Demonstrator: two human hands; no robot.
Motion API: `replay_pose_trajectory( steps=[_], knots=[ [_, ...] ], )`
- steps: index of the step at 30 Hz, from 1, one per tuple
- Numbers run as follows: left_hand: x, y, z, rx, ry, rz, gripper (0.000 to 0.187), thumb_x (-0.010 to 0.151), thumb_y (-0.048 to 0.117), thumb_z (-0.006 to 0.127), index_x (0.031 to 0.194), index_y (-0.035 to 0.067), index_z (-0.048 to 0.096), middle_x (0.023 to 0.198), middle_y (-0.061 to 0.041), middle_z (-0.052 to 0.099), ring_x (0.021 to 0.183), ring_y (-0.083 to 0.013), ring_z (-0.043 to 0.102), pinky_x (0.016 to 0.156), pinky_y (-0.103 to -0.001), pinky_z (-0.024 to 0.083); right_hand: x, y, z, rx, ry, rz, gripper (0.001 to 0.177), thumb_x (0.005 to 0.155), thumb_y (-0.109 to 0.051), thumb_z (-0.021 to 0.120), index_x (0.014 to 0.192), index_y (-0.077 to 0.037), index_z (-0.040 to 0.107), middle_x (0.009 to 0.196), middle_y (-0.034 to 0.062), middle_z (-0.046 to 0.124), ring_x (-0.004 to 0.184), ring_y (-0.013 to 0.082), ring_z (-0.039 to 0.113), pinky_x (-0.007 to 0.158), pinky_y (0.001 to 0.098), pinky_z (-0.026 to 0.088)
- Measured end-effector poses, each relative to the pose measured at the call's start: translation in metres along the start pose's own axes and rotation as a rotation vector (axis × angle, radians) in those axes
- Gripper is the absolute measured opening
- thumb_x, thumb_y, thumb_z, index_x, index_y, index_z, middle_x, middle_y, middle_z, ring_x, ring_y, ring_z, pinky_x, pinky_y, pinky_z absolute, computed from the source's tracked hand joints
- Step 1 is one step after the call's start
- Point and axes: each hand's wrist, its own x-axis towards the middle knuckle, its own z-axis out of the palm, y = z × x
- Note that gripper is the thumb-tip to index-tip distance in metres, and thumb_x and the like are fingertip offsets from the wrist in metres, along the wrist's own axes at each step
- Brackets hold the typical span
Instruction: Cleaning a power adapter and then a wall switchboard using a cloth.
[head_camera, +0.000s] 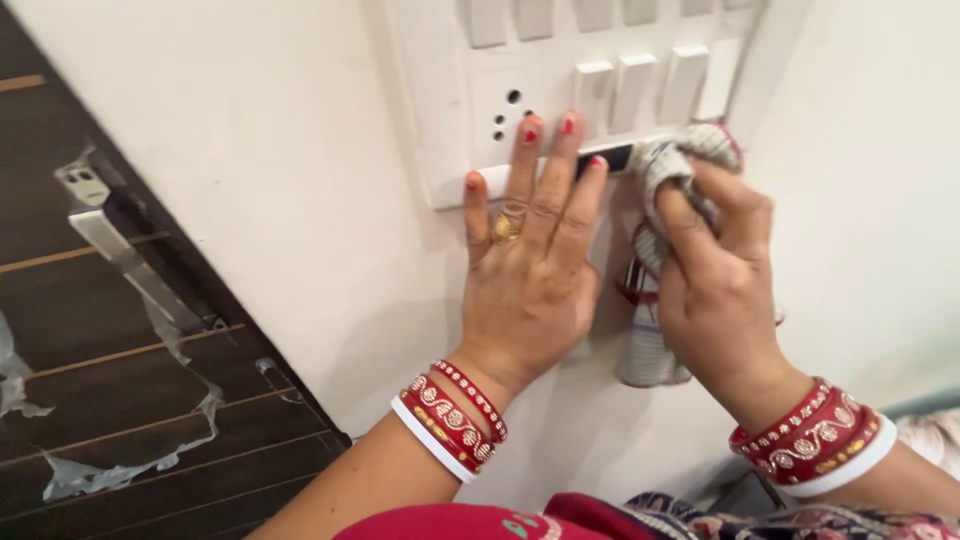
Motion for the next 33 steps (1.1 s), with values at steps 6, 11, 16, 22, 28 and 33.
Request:
replay_pose_trajectory(
  steps=[6, 11, 16, 22, 28, 33],
  knots=[
    [0.000, 0.001, 0.004, 0.097, -0.005, 0.011, 0.073, 0.093, 0.004, 0.058, 0.162, 0.010, 0.034, 0.175, -0.009, 0.021, 0.165, -0.0275, 0.012, 0.132, -0.052, -0.010, 0.007, 0.029, -0.011, 0.323, 0.021, 0.231, 0.051, 0.095, 0.018, 0.048, 0.141, 0.002, 0.063, 0.135, 0.0194, 0.052, 0.130, 0.0323, 0.050, 0.113, 0.0400, 0.046],
    [0.000, 0.000, 0.004, 0.112, -0.007, 0.012, 0.073, 0.093, 0.003, 0.057, 0.162, 0.010, 0.035, 0.175, -0.009, 0.022, 0.165, -0.0270, 0.013, 0.132, -0.052, -0.009, 0.031, 0.028, -0.010, 0.116, 0.047, 0.110, 0.054, 0.088, 0.020, 0.051, 0.140, 0.010, 0.061, 0.139, 0.0227, 0.049, 0.128, 0.0385, 0.047, 0.113, 0.0453, 0.045],
    [0.000, 0.003, 0.001, 0.119, 0.003, 0.003, 0.073, 0.093, 0.001, 0.057, 0.162, 0.011, 0.035, 0.175, -0.009, 0.022, 0.166, -0.0266, 0.013, 0.133, -0.052, -0.008, 0.009, 0.022, -0.008, 0.131, 0.024, 0.094, 0.046, 0.085, 0.019, 0.052, 0.130, 0.010, 0.062, 0.131, 0.0236, 0.049, 0.122, 0.0371, 0.049, 0.106, 0.0439, 0.047],
    [-0.002, 0.005, 0.000, 0.084, -0.001, 0.011, 0.076, 0.090, -0.001, 0.056, 0.162, 0.012, 0.033, 0.175, -0.008, 0.021, 0.166, -0.0256, 0.011, 0.135, -0.051, -0.006, 0.006, 0.059, -0.015, 0.249, -0.014, 0.221, 0.046, 0.086, 0.017, 0.051, 0.128, 0.007, 0.065, 0.123, 0.0240, 0.051, 0.113, 0.0356, 0.054, 0.102, 0.0438, 0.050],
    [0.000, 0.008, -0.010, 0.087, -0.039, -0.002, 0.081, 0.087, 0.000, 0.059, 0.163, 0.010, 0.032, 0.175, -0.009, 0.017, 0.165, -0.0268, 0.010, 0.134, -0.053, -0.004, 0.045, 0.054, -0.006, 0.180, 0.084, 0.080, 0.053, 0.080, 0.020, 0.046, 0.127, 0.002, 0.065, 0.123, 0.0160, 0.054, 0.121, 0.0309, 0.052, 0.104, 0.0380, 0.045],
    [0.002, 0.009, -0.017, 0.047, -0.087, -0.015, 0.082, 0.082, 0.004, 0.061, 0.160, 0.009, 0.035, 0.174, -0.009, 0.016, 0.164, -0.0276, 0.010, 0.133, -0.055, 0.000, 0.075, 0.001, -0.016, 0.229, 0.081, -0.019, 0.040, 0.084, 0.019, 0.054, 0.116, 0.004, 0.071, 0.122, 0.0188, 0.059, 0.115, 0.0369, 0.050, 0.101, 0.0430, 0.044]
  ],
)
